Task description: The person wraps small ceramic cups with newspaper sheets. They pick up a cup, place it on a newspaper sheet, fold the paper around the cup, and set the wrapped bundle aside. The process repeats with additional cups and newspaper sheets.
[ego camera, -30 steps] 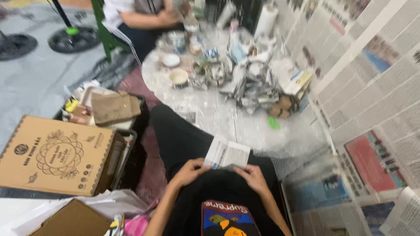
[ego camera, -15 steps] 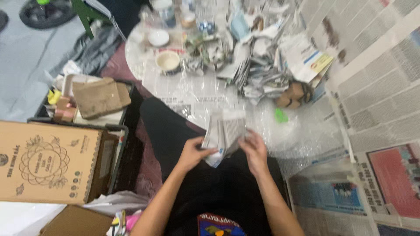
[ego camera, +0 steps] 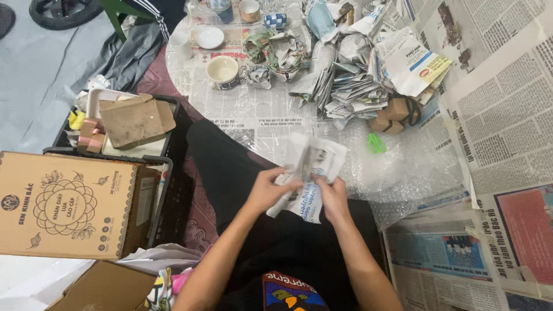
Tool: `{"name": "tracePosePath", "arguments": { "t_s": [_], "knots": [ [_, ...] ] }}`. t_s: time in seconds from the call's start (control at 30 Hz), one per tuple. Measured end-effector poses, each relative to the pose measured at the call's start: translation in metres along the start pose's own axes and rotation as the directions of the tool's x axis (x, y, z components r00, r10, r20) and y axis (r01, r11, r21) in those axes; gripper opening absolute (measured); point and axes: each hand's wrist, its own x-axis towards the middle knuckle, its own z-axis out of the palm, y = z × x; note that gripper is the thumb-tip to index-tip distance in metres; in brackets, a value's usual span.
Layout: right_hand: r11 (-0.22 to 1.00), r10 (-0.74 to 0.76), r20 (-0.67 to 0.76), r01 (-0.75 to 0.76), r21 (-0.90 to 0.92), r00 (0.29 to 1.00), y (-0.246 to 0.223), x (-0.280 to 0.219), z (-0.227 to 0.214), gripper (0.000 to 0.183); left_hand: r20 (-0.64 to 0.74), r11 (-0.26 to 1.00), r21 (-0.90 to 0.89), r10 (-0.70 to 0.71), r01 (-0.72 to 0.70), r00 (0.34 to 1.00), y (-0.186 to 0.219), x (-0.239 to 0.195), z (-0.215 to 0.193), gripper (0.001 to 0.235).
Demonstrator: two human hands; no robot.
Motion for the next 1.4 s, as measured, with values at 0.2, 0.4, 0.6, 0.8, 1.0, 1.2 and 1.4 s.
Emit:
{"name": "tracePosePath", "arguments": {
  "t_s": [0.2, 0.4, 0.6, 0.8, 1.0, 1.2, 1.4],
  "knots": [
    [0.99, -0.019, -0.065, 0.01, -0.141, 0.998, -0.012, 0.016, -0.027, 0.035, -0.351, 0.978, -0.141, -0.193, 0.152, 0.916, -0.032, 0.014, -0.057, 0.04],
    [0.755, -0.048, -0.047, 0.005, -0.656, 0.998, -0.055, 0.02, -0.03, 0.073, -0.205, 0.946, 0.018, -0.313, 0.323, 0.928, -0.049, 0.011, -0.079, 0.04],
    [0.378, -0.69, 0.221, 0.603, -0.702, 0.69, -0.094, 0.037, 0.001, 0.086, -0.217, 0.961, 0.03, -0.26, 0.273, 0.941, -0.052, -0.01, -0.073, 0.039],
    [0.321, -0.324, 0.548, 0.634, -0.703, 0.771, -0.111, 0.097, 0.062, 0.076, -0.328, 0.976, -0.031, -0.215, 0.217, 0.92, -0.051, -0.02, -0.077, 0.039],
    [0.436, -0.295, 0.42, 0.512, -0.74, 0.858, -0.099, 0.115, 0.068, 0.034, -0.447, 0.906, -0.38, -0.358, 0.188, 0.82, -0.053, -0.03, -0.084, 0.037],
    [0.57, -0.548, 0.187, 0.528, -0.629, 0.815, -0.137, 0.097, 0.027, 0.037, -0.505, 0.787, -0.611, -0.31, -0.081, 0.806, -0.068, 0.006, -0.053, 0.027],
    [0.637, -0.473, 0.226, 0.508, -0.58, 0.852, -0.169, 0.043, 0.0, 0.033, -0.756, 0.956, -0.231, -0.058, -0.183, 0.652, -0.113, 0.039, -0.009, 0.023]
  ]
}}
